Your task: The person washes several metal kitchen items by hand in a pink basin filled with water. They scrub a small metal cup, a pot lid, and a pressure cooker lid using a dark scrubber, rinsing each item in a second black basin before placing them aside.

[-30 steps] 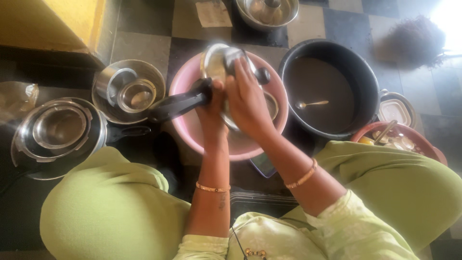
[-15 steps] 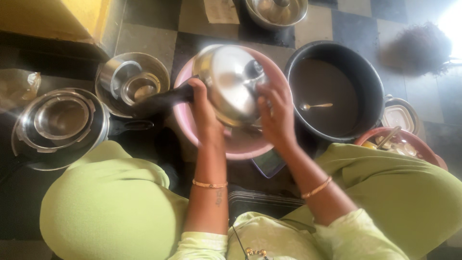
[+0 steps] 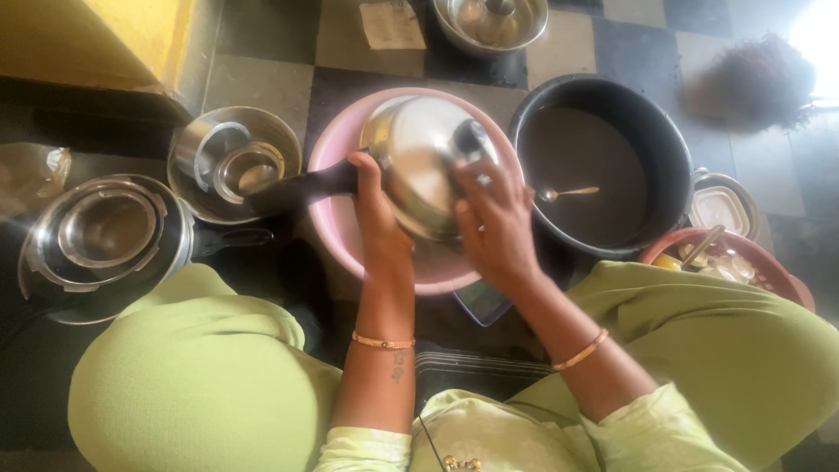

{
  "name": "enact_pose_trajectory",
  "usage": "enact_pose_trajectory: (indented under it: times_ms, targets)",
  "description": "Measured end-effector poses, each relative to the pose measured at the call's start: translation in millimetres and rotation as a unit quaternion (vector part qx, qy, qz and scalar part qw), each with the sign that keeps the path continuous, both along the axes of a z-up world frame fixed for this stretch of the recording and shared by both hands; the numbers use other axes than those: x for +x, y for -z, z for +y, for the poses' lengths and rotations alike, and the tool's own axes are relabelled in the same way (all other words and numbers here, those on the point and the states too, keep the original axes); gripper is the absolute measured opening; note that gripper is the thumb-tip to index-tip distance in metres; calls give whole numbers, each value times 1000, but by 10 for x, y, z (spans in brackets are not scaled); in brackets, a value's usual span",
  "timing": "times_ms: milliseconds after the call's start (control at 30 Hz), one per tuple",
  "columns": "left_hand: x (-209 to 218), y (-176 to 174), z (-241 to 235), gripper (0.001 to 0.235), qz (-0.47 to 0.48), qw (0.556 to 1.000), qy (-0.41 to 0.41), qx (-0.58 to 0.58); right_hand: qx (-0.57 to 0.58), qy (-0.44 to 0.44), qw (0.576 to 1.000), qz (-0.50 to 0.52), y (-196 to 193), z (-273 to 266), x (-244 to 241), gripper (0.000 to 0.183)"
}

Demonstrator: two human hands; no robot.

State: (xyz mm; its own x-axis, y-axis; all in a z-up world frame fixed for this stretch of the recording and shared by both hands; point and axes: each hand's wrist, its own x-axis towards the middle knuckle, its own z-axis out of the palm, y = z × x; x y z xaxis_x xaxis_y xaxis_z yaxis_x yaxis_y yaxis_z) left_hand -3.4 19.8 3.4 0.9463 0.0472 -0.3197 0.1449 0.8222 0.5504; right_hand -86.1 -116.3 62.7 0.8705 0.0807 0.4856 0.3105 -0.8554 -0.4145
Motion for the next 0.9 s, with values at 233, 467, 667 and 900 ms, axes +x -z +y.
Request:
enact_pose_trajectory:
  times_ms: [233,467,667,900]
  targets:
    - [-100,143,-93,81,-2,999,44,2,28,-21,999,-20,-143,390,183,43]
    - [-46,189,-50,74,-63,997,12,-39,-32,-68,997,-28,-180,562,151,36]
    - [-242,-128,43,79,-70,997,7,-12,-94,-32,994,-54,-82,573,-114,41]
    - [-260,-111,101,97,-301,827,-148,452,-122,52,989,-69,-44,226,-279,31]
